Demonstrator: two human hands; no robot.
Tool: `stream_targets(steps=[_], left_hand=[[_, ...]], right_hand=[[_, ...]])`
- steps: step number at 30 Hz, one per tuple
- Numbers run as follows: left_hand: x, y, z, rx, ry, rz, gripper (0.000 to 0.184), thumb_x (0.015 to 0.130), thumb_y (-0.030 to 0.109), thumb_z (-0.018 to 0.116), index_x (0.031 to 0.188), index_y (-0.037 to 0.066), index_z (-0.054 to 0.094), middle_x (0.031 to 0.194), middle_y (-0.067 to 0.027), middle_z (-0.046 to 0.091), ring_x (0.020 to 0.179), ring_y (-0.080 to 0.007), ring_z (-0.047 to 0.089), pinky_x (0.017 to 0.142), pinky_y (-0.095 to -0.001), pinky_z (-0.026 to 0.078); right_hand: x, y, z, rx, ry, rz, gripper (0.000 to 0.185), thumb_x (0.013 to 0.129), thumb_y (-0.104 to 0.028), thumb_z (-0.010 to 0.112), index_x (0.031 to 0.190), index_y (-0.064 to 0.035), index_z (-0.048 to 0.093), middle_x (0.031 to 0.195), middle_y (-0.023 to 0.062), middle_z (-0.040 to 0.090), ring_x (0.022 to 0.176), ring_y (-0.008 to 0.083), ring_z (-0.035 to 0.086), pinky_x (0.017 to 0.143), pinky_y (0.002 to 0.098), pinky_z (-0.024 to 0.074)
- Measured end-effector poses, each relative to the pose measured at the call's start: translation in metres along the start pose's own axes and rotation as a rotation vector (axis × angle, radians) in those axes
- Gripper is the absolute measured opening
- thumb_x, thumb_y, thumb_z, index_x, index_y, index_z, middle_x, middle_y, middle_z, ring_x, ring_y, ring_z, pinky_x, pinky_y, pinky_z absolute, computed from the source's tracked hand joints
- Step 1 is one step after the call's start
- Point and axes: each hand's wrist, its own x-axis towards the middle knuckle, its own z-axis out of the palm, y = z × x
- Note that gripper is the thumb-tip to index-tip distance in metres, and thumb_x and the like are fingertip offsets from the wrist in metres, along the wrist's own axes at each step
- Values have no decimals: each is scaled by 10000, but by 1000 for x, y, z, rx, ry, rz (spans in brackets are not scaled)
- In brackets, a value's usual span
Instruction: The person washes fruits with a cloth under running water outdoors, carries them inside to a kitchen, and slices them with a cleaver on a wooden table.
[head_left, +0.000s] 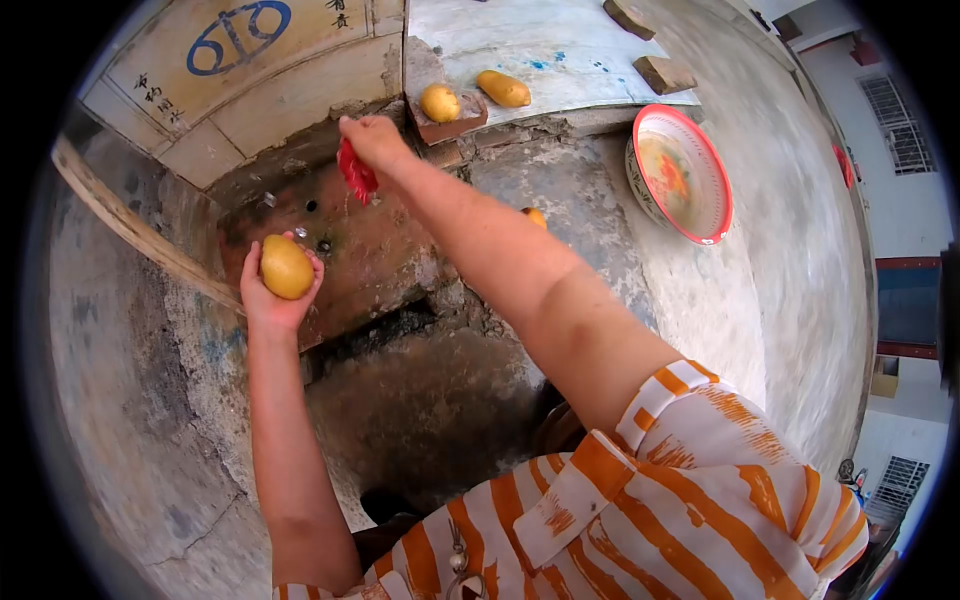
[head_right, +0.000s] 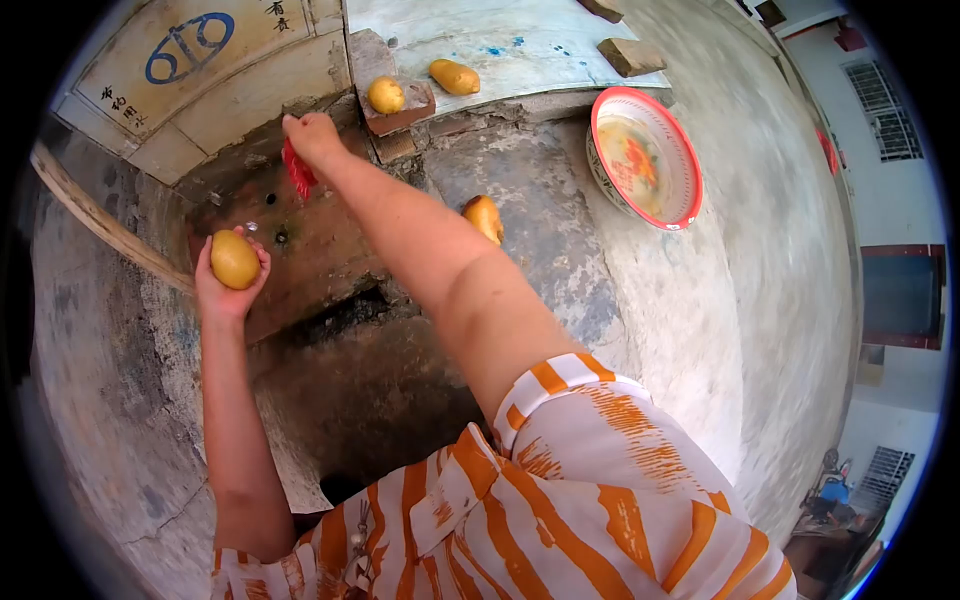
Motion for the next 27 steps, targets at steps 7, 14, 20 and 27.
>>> stream_targets(steps=[7,14,20,27], left_hand=[[12,-4,-10,-1,-1,-48,341,854,328,484,1006,30,550,873,-111,551,789,-255,501,707,-375,445],[21,-7,-18,-11,17,-84,321,853,329,489,1005,55,562,939,-65,576,809,-259,512,710,-383,449],[24,-1,-24,38,77,-69,306,855,321,482,992,63,572,919,-66,572,793,-258,514,691,-385,455],[33,-1,-35,62,84,-118,292,868,282,449,989,46,571,870,-70,567,750,-257,524,657,-376,468]], right_hand=[[62,-66,-39,-95,-48,-54,234,786,-215,613,877,-3,573,741,90,588,599,206,548,536,374,465],[83,-42,-87,-853,-49,-350,245,833,-189,588,985,1,563,796,112,613,743,193,620,668,318,513],[-12,-12,-136,-1153,-446,-255,147,767,-170,579,846,-50,607,786,145,634,742,295,617,683,370,484],[-136,44,-223,-1688,-306,-101,651,677,-291,720,1219,-125,401,1128,205,453,999,410,502,817,443,452]])
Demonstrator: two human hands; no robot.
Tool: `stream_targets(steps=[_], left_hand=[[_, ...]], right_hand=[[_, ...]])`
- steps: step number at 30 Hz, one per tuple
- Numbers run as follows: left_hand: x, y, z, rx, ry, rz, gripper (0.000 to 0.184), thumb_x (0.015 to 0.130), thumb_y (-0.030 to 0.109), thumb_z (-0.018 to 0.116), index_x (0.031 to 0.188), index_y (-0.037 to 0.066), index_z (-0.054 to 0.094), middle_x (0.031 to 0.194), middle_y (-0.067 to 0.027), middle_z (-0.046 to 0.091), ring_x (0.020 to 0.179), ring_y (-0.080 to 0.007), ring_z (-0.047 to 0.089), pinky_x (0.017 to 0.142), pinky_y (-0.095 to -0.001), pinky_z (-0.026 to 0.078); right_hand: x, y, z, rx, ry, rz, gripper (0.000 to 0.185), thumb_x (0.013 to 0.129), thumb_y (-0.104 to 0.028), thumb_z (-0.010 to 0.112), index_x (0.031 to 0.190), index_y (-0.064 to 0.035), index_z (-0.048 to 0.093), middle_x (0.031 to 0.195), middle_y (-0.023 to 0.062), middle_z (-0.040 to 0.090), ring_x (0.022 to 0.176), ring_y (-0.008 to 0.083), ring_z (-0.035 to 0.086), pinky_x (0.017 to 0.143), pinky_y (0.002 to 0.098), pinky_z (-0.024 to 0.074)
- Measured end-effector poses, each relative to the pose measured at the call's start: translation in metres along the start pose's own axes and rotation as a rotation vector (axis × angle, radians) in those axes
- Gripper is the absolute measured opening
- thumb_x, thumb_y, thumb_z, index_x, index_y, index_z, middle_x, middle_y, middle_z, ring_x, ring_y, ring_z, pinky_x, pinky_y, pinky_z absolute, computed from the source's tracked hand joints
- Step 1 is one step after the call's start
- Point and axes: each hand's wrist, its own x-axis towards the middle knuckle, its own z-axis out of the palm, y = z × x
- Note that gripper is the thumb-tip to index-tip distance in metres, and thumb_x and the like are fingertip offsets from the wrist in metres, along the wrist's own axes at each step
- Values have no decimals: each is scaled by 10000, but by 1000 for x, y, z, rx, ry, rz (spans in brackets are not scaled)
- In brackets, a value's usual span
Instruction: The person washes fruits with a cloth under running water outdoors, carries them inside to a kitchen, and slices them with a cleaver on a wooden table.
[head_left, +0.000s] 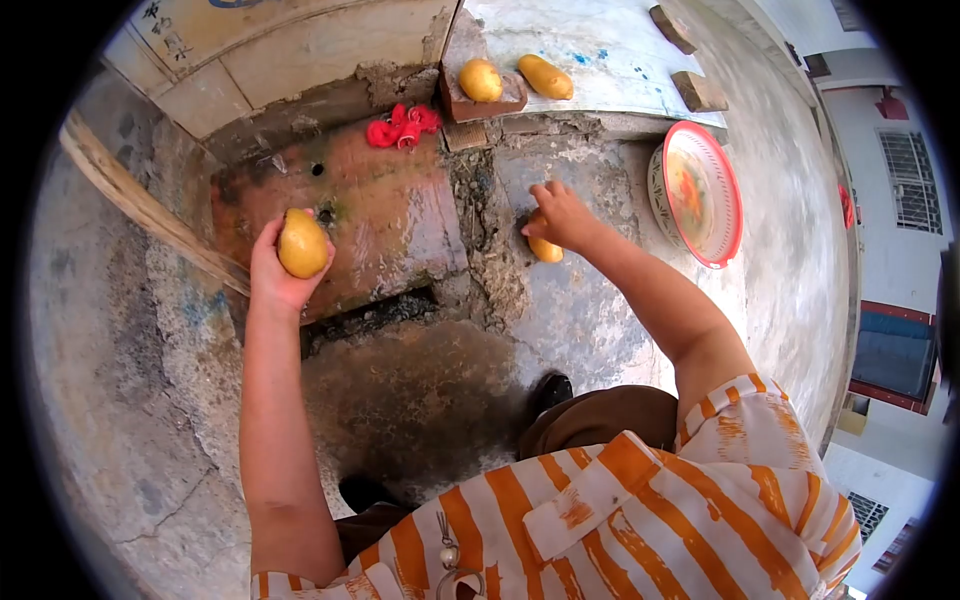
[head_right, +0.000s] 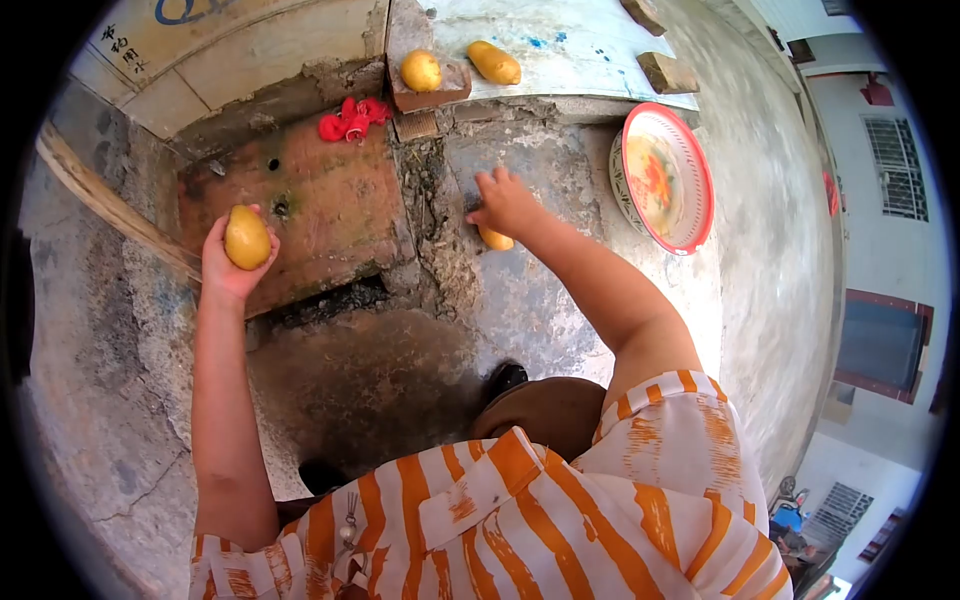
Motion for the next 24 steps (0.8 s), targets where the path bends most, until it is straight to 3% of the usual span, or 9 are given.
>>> stream_targets(steps=[2,4,9,11,12,14,17,21,24], left_hand=[[7,-6,-5,34,-42,-17,280,867,270,457,984,43,572,863,-70,576,742,-252,536,649,-378,472],[10,-14,-4,67,-88,-28,268,866,257,465,980,39,573,856,-71,585,734,-248,548,640,-380,475],[7,-41,12,251,-53,-20,231,849,242,521,933,43,603,903,-51,613,764,-179,580,651,-336,483],[-2,-50,22,374,-124,-35,215,840,242,533,875,52,629,905,-38,613,758,-146,582,652,-283,481],[0,-57,23,428,-124,-14,316,877,308,486,995,34,591,781,-101,594,716,-209,586,621,-331,491],[-11,-67,40,562,-204,-44,440,887,389,476,1151,41,527,915,-144,601,791,-219,601,694,-328,491],[-25,-77,60,565,-394,-72,656,882,521,418,1366,99,284,1145,-167,523,875,-261,596,759,-326,479],[-41,-59,69,530,-562,-14,633,871,469,483,1347,93,302,1170,-132,506,884,-254,592,730,-334,498],[-48,-44,72,594,-530,157,605,860,385,540,1330,78,315,1147,-125,513,854,-251,597,708,-330,510]], right_hand=[[-10,10,22,-5,-58,108,792,640,-332,753,1286,-156,328,1161,226,403,1025,438,474,837,447,446],[-11,16,46,343,-51,253,914,592,-359,786,1317,-179,260,1143,265,391,1032,440,465,872,432,440],[-2,17,38,504,-81,264,883,638,-337,766,1333,-174,248,1175,241,421,1061,388,479,908,417,423],[-3,-7,0,985,-72,73,832,683,-328,744,1339,-156,262,1217,168,428,1104,301,463,924,372,405],[-3,-23,-22,984,-76,64,832,683,-328,744,1339,-156,262,1217,168,428,1104,301,463,924,372,405],[5,-65,-64,1201,-122,-55,767,735,-323,713,1340,-139,279,1244,110,415,1133,232,422,931,350,387],[25,-111,-90,1218,-90,-311,684,802,-320,648,1347,-140,275,1238,117,415,1151,224,406,949,341,367],[40,-148,-118,1225,-163,-430,574,894,-359,470,1372,-130,250,1340,113,320,1226,224,341,1028,326,252],[48,-159,-121,1271,-181,-481,582,899,-373,456,1378,-119,245,1344,112,323,1227,215,340,1022,320,265]])
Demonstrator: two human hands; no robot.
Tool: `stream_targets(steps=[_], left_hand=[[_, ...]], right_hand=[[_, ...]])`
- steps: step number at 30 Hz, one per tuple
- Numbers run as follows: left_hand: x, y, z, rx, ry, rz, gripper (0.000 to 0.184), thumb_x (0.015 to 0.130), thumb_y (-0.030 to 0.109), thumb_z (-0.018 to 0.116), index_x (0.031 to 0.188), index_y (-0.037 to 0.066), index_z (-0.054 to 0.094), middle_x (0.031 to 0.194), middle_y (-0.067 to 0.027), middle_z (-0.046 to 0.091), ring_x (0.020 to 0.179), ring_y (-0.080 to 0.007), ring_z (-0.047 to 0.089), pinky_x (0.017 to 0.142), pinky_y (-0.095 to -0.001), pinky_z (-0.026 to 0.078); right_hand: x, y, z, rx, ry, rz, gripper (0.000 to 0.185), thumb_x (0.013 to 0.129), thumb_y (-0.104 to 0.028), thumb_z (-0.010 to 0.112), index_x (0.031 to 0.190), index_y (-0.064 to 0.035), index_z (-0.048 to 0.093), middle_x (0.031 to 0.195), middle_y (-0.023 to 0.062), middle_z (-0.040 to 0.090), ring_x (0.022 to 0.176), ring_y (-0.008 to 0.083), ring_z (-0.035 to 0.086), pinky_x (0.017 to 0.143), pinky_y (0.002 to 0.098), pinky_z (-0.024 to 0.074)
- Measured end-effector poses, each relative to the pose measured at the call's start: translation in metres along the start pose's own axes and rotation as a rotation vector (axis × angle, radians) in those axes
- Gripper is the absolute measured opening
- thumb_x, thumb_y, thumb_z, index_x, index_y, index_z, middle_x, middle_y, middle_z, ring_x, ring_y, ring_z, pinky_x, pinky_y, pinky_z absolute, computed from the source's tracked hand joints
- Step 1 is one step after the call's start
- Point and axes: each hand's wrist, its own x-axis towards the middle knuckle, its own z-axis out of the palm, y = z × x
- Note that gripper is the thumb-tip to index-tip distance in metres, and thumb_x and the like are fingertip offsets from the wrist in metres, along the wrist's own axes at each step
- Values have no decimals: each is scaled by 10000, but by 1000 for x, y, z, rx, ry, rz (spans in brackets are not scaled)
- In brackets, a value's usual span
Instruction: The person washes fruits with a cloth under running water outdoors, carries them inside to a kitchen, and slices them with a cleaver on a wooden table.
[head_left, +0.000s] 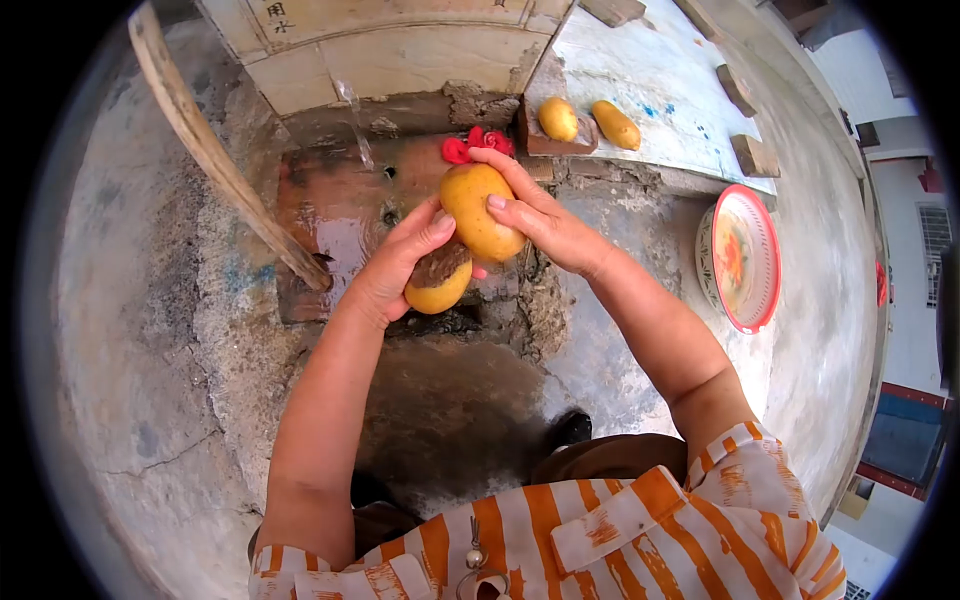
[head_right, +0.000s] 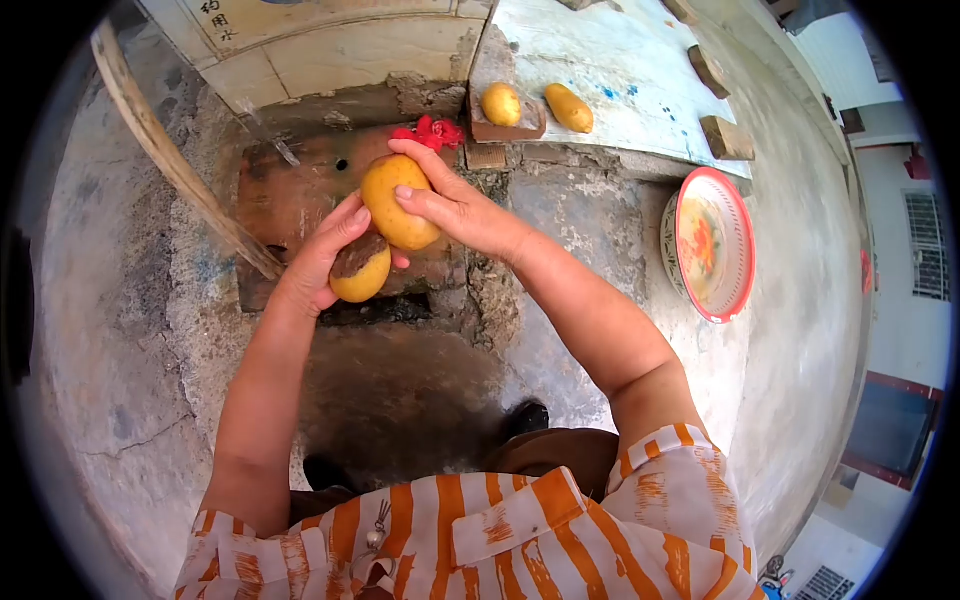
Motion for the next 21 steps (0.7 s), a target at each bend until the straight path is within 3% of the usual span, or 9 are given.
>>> stream_targets(steps=[2,9,12,14,17,21], left_hand=[[-5,6,-5,-49,27,9,635,842,285,596,1356,99,271,1133,-137,521,838,-246,613,703,-331,530],[-10,13,-11,-103,19,111,654,835,248,608,1364,101,254,1115,-133,523,790,-237,612,699,-341,522],[-13,18,-10,-102,31,131,668,831,231,614,1371,111,238,1110,-131,527,799,-239,611,692,-340,514],[-14,21,-8,-65,60,149,669,833,203,612,1376,128,228,1101,-124,531,796,-241,610,693,-337,510],[-15,23,-7,-33,77,199,665,837,179,605,1380,141,222,1119,-120,523,800,-239,608,701,-341,510],[-17,26,-8,-17,102,252,667,838,163,601,1383,150,217,1142,-120,511,815,-234,602,706,-344,511]], right_hand=[[10,5,3,127,-5,0,567,916,-375,428,1380,-102,250,1339,107,342,1222,205,350,1020,315,271],[25,-16,13,200,-26,-8,524,934,-393,392,1359,-99,306,1310,90,385,1199,184,377,1002,308,307],[30,-26,18,231,-15,28,473,930,-296,410,1348,-95,318,1295,93,388,1185,183,384,990,305,321],[32,-29,21,225,-10,31,500,863,-158,439,1344,-94,316,1284,91,384,1174,183,388,983,305,325],[38,-33,21,280,-57,3,594,774,-71,445,1350,-102,303,1280,88,378,1172,185,386,978,305,329],[47,-30,24,319,-67,-72,547,784,-71,469,1315,-118,344,1207,99,431,1069,196,453,874,307,427]])
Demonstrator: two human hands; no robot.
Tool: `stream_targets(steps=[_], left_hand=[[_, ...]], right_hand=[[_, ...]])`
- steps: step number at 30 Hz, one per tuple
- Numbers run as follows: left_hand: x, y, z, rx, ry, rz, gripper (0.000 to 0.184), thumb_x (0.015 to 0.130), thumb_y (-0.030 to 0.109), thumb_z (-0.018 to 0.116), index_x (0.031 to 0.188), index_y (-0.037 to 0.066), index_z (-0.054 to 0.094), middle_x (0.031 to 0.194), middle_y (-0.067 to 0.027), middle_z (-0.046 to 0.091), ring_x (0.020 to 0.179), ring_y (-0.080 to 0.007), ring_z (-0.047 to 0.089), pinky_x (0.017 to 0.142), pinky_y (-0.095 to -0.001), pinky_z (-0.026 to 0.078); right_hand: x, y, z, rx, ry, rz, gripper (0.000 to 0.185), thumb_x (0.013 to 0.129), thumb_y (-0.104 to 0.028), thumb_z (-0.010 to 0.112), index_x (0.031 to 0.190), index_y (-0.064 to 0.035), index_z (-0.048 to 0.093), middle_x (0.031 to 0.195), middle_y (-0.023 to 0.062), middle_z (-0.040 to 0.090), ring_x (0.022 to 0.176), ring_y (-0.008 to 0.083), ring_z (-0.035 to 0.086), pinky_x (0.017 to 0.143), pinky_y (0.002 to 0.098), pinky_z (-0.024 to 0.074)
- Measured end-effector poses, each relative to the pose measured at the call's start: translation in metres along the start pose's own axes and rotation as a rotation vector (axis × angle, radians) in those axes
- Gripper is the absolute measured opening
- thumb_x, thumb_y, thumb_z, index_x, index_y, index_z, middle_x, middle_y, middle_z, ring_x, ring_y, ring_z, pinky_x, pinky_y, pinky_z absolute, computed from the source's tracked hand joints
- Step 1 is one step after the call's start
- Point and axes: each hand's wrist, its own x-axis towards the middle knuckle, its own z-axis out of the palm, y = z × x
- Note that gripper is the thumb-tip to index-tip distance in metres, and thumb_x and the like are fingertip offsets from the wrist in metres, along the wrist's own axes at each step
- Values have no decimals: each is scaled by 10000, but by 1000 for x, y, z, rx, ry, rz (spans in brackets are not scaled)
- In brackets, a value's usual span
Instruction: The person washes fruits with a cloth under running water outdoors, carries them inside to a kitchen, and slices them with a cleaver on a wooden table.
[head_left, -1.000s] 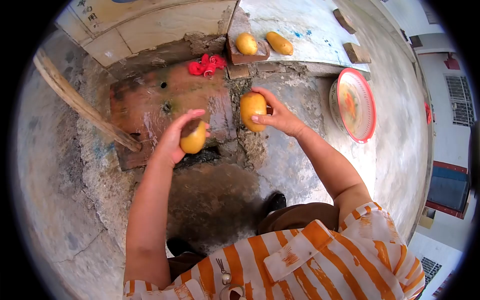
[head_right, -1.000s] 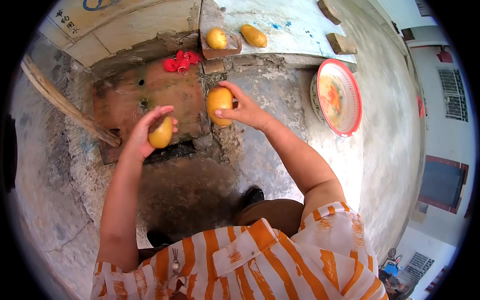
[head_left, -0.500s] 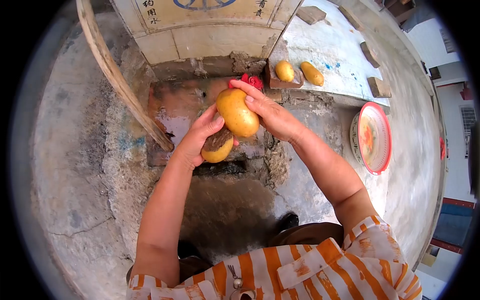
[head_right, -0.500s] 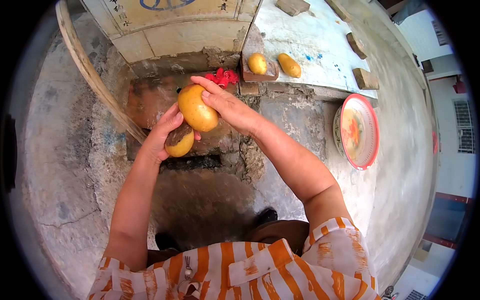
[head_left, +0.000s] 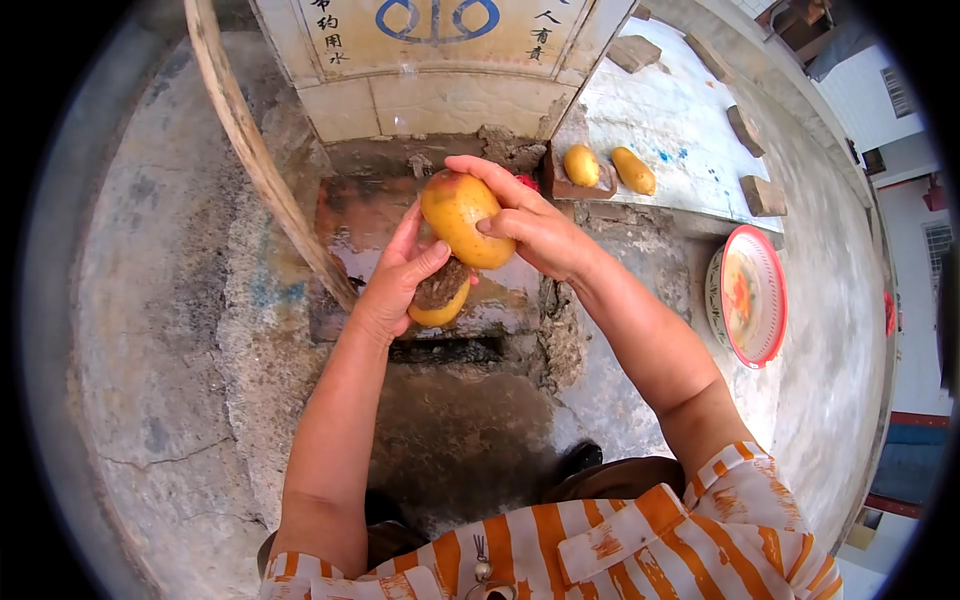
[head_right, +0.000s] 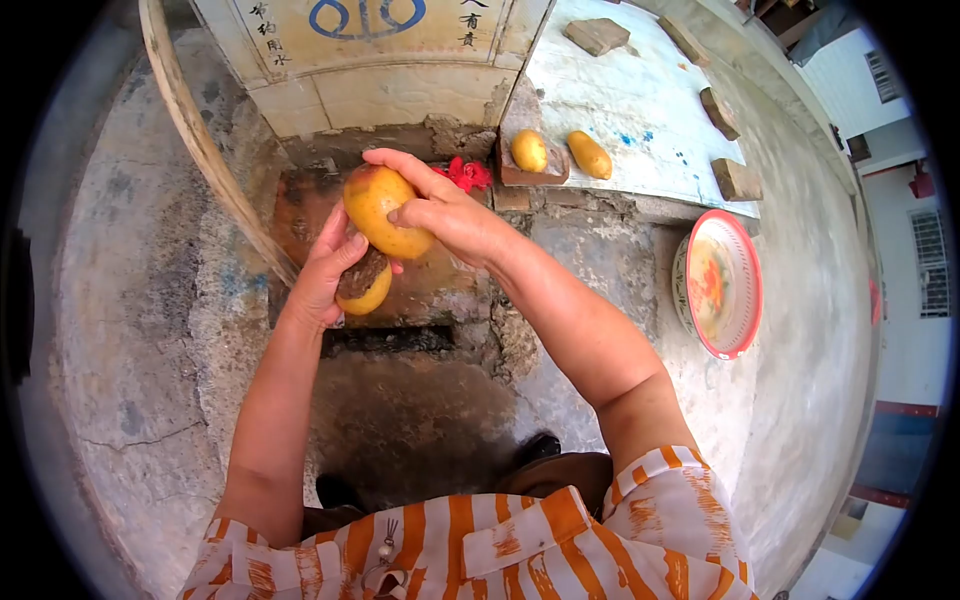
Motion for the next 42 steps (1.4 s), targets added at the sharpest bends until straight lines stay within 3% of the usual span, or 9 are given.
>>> stream_targets(steps=[6,8,18,24,28,32,35,39,42], left_hand=[[1,0,1,32,37,49,688,826,137,613,1385,150,213,1155,-117,503,829,-228,592,711,-346,512],[1,-1,-2,80,7,23,669,830,206,612,1376,130,233,1211,-81,466,998,-211,539,742,-344,513],[2,-5,-4,23,59,17,684,840,165,599,1388,135,192,1188,-129,487,887,-240,594,748,-361,511],[-3,5,-6,-24,-28,-11,631,832,337,597,1340,115,296,1160,-114,504,945,-246,574,741,-360,512],[-7,4,-16,-128,106,-121,509,834,423,567,1197,91,437,1039,-123,571,833,-256,608,686,-365,523],[0,5,-30,-178,71,-72,498,859,475,501,1137,63,471,905,-122,611,736,-236,622,618,-344,525],[4,10,-25,-318,-1,-41,554,858,530,460,1117,41,487,872,-137,605,704,-235,613,597,-335,513],[6,26,-7,-333,78,-7,581,849,546,464,1114,30,487,840,-141,599,691,-230,605,587,-332,507],[7,30,-3,-390,33,69,597,837,557,477,1102,22,497,823,-136,604,687,-225,607,578,-323,508]], right_hand=[[8,4,5,56,93,2,363,823,-100,482,1183,-111,433,1133,86,469,890,170,554,555,276,531],[8,6,8,50,161,41,285,894,-136,454,1178,-115,464,1123,43,503,993,120,502,842,264,431],[9,14,8,108,159,13,326,959,-278,356,1208,-90,451,1125,65,513,995,134,509,842,278,442],[22,7,15,-152,170,63,378,927,-249,423,1266,-82,404,1157,93,503,1034,175,501,874,301,429],[37,14,26,-953,98,-331,444,884,-272,488,1259,-54,392,1226,192,460,1143,335,457,943,356,381],[46,14,20,-779,-30,-376,459,931,-305,427,1302,-46,349,1272,194,404,1205,316,385,1005,372,306],[44,-28,17,-935,-22,-270,367,901,-219,503,1203,-16,457,1121,155,523,1006,243,541,860,326,431],[47,-111,7,-1000,325,-549,263,869,-91,525,1115,1,499,1045,124,561,888,182,587,753,295,478],[57,-193,16,-1076,519,-1036,320,810,-5,558,1120,1,481,993,122,520,867,196,552,680,273,475]])
